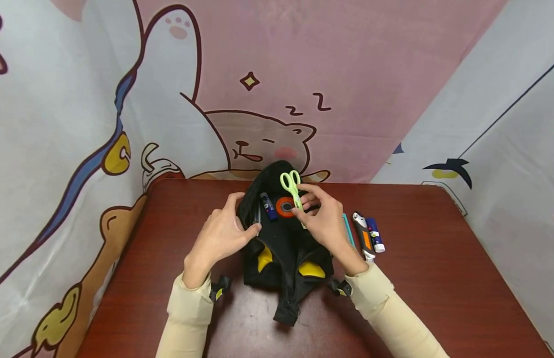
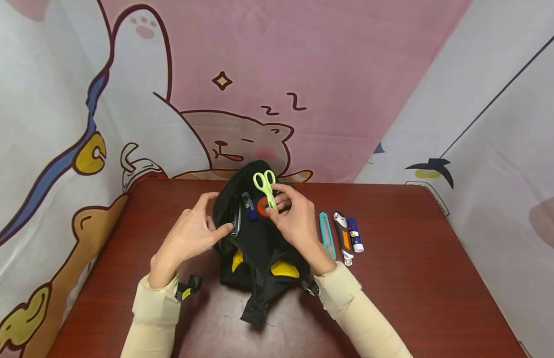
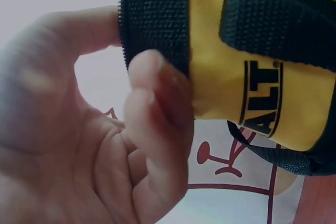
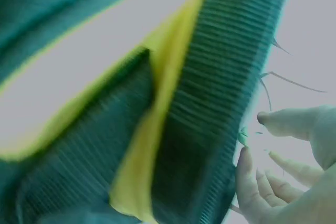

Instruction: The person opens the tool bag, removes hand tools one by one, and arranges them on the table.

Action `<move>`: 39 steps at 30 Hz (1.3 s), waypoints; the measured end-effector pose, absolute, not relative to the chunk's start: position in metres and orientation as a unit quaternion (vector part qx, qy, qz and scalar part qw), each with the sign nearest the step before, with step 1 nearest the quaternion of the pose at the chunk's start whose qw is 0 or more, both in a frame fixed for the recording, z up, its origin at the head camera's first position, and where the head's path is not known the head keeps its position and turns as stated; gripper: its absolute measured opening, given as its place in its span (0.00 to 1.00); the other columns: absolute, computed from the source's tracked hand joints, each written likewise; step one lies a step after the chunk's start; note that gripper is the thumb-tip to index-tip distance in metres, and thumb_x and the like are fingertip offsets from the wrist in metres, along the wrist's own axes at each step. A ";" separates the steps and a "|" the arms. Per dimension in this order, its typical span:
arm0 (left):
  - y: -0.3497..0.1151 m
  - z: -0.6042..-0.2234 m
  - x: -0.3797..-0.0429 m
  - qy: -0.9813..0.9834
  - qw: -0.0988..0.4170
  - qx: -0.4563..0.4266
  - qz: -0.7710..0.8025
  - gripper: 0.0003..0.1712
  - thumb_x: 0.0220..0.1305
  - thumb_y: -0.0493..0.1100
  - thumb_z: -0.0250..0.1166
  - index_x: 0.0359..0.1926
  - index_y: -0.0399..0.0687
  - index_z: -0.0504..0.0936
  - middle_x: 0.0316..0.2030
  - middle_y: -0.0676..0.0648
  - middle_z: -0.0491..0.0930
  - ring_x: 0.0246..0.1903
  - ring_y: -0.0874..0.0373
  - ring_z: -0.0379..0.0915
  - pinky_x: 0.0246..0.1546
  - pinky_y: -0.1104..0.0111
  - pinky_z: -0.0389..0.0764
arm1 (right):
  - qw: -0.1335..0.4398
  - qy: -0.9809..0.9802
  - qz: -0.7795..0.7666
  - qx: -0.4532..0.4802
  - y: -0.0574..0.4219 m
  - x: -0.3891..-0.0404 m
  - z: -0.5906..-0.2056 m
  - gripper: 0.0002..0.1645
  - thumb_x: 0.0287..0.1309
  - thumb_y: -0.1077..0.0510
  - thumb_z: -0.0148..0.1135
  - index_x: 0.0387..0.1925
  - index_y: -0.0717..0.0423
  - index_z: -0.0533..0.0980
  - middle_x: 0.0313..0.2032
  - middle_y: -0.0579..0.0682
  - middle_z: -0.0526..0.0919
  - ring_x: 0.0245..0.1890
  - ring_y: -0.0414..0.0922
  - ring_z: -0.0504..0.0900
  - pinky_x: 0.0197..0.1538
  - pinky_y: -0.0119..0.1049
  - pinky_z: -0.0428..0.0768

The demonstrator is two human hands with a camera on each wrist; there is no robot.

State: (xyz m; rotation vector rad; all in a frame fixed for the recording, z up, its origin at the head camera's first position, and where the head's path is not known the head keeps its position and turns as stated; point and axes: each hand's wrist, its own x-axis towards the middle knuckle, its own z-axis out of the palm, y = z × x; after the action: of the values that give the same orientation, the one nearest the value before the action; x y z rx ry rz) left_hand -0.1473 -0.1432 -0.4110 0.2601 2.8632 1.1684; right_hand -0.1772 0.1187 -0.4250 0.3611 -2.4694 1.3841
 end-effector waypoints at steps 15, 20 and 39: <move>-0.148 -0.407 -0.147 0.913 0.040 0.116 0.390 0.52 0.60 0.40 0.72 0.84 0.46 0.63 0.22 0.52 0.76 0.20 0.57 0.72 0.28 0.61 0.73 | 0.241 -0.853 0.455 0.085 0.183 -0.159 -0.403 0.34 0.57 0.69 0.83 0.66 0.54 0.85 0.41 0.57 0.90 0.35 0.36 0.86 0.40 0.19 0.81; -0.149 -0.408 -0.145 0.913 0.049 0.119 0.388 0.51 0.60 0.39 0.71 0.84 0.47 0.63 0.22 0.52 0.76 0.20 0.57 0.71 0.26 0.61 0.72 | 0.254 -0.862 0.436 0.041 0.215 -0.155 -0.412 0.35 0.56 0.70 0.83 0.66 0.55 0.85 0.40 0.58 0.90 0.32 0.26 0.82 0.39 0.17 0.79; -0.151 -0.408 -0.141 0.917 0.051 0.121 0.377 0.50 0.61 0.41 0.71 0.84 0.48 0.64 0.23 0.51 0.77 0.21 0.57 0.72 0.27 0.61 0.72 | 0.215 -0.911 0.336 -0.101 0.314 -0.131 -0.476 0.34 0.59 0.65 0.83 0.67 0.58 0.83 0.42 0.59 0.91 0.32 0.16 0.75 0.36 0.15 0.72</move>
State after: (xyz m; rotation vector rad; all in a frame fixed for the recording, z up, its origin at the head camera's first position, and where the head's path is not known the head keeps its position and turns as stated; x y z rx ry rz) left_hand -0.1409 -0.1512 -0.4083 0.3678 2.7911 1.1467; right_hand -0.1312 0.3143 -0.4761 -0.2797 -2.5275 0.9327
